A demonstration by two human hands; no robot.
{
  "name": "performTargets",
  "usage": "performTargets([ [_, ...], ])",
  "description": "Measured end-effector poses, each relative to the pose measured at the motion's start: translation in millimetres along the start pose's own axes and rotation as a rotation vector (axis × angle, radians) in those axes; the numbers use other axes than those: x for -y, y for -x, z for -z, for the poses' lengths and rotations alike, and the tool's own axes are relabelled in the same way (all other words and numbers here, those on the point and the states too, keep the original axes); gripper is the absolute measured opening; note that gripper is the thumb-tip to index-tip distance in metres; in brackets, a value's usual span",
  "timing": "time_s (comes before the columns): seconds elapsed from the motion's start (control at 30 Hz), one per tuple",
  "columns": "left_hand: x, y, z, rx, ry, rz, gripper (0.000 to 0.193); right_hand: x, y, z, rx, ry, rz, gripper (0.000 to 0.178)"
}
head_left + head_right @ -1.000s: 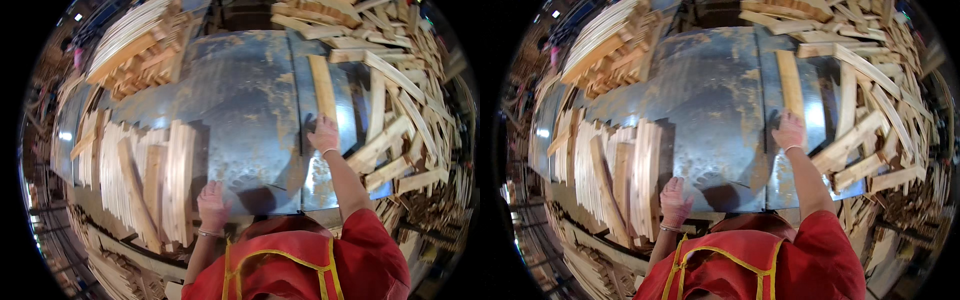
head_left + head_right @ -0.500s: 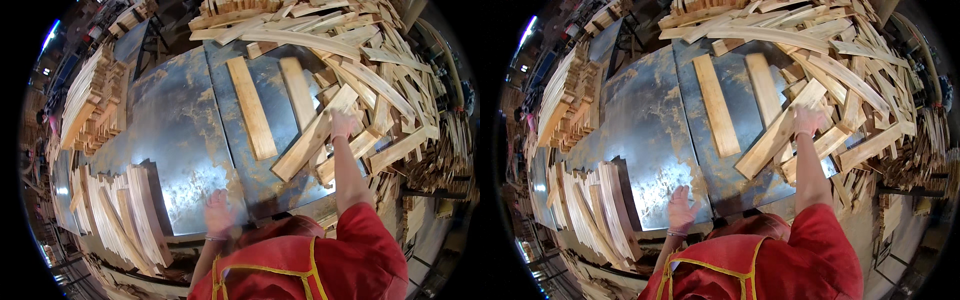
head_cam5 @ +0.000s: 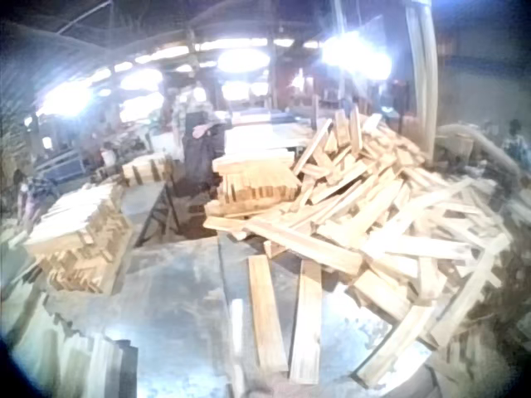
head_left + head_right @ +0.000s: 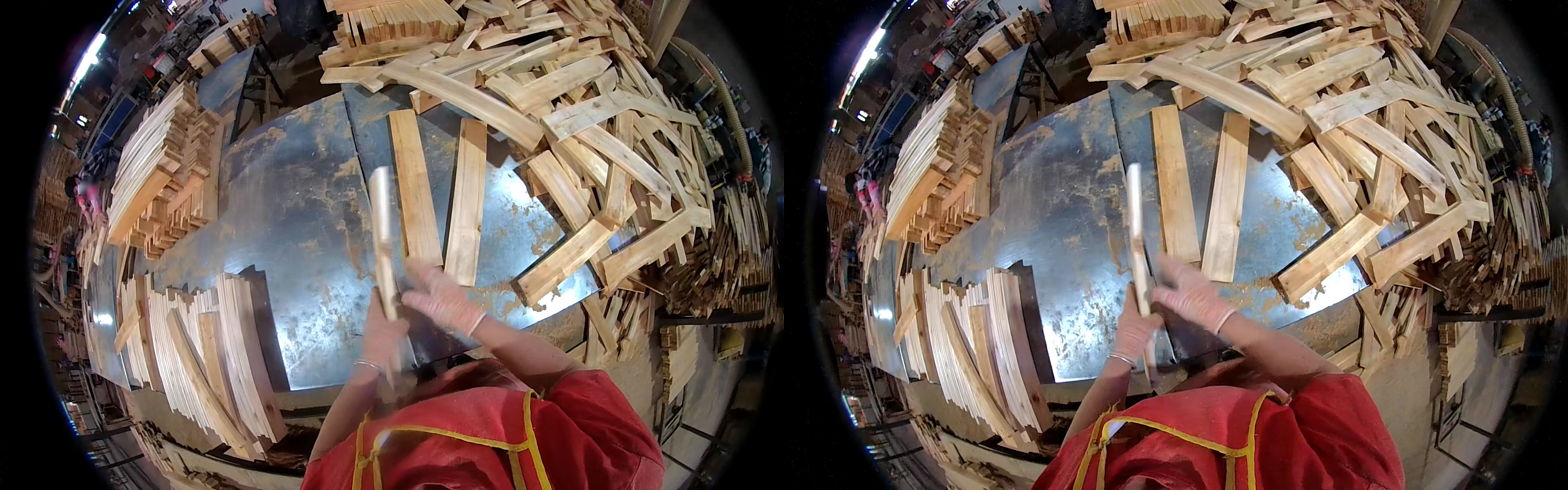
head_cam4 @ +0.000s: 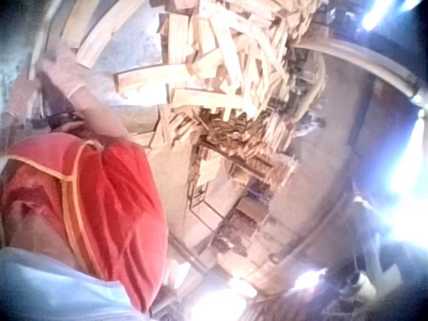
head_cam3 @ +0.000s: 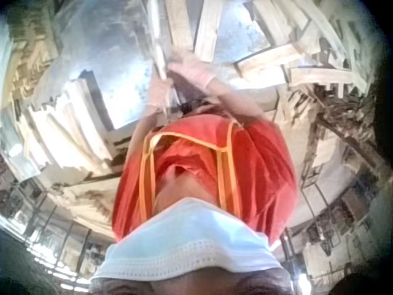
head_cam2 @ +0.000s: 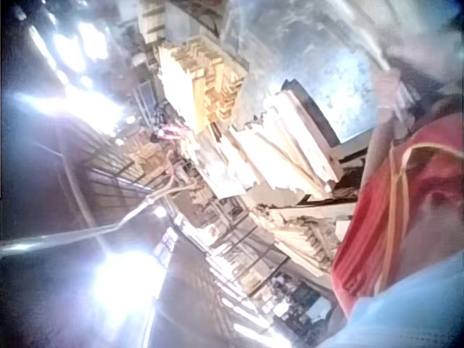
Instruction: The person sorts wooden planks on a metal table in a workshop. They pick up individual planks from a disorganized pile, inspect them, and place them into a neat stack.
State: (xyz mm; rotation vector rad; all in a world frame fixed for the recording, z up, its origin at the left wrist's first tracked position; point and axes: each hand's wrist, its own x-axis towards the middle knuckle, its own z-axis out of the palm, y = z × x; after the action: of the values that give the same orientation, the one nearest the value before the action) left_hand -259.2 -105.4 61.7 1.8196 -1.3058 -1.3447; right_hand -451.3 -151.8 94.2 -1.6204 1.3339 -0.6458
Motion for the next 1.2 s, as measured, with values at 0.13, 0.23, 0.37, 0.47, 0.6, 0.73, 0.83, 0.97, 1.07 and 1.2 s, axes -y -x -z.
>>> performTargets([
  [0.13, 102, 17, 69, 0.011, 0.658, 0.109, 0.072, -56, -43, 19, -0.571, 0.563, -0.361, 0.095],
  [0.23, 113, 38, 132, -0.218, -0.054, 0.3, 0.058, -94, -43, -7, -0.656, 0.702, -0.568, 0.097],
  [0.37, 139, 86, 208, -0.5, -0.758, 0.114, 0.075, -82, -50, -12, -0.656, 0.488, -0.672, 0.097],
  [0.47, 258, 111, 281, -0.759, -1.425, 0.116, 0.1, -66, -44, -7, -0.545, 0.026, -0.7, 0.074],
  [0.6, 235, 105, 289, -0.624, -1.187, 0.36, 0.104, -45, 26, -50, -0.007, -1.147, -0.394, 0.036],
  [0.73, 155, 79, 229, -0.519, -1.016, 0.124, 0.103, -16, 94, -90, 0.15, -1.439, -0.616, 0.046],
  [0.83, 131, 44, 178, -0.396, -0.914, -0.13, 0.095, -26, 84, -49, 0.026, -0.533, -0.209, 0.045],
  [0.97, 74, 23, 115, -0.186, -0.702, -0.355, 0.086, -8, -30, 155, -0.476, -0.196, -0.017, 0.044],
  [1.07, 34, 19, 59, -0.04, -0.755, -0.481, 0.077, 8, -97, 344, -0.886, -0.372, 0.076, 0.043],
  [1.2, 15, 16, -5, 0.069, -0.833, -0.337, 0.083, -49, -108, 391, -0.807, -0.566, -0.01, 0.043],
])
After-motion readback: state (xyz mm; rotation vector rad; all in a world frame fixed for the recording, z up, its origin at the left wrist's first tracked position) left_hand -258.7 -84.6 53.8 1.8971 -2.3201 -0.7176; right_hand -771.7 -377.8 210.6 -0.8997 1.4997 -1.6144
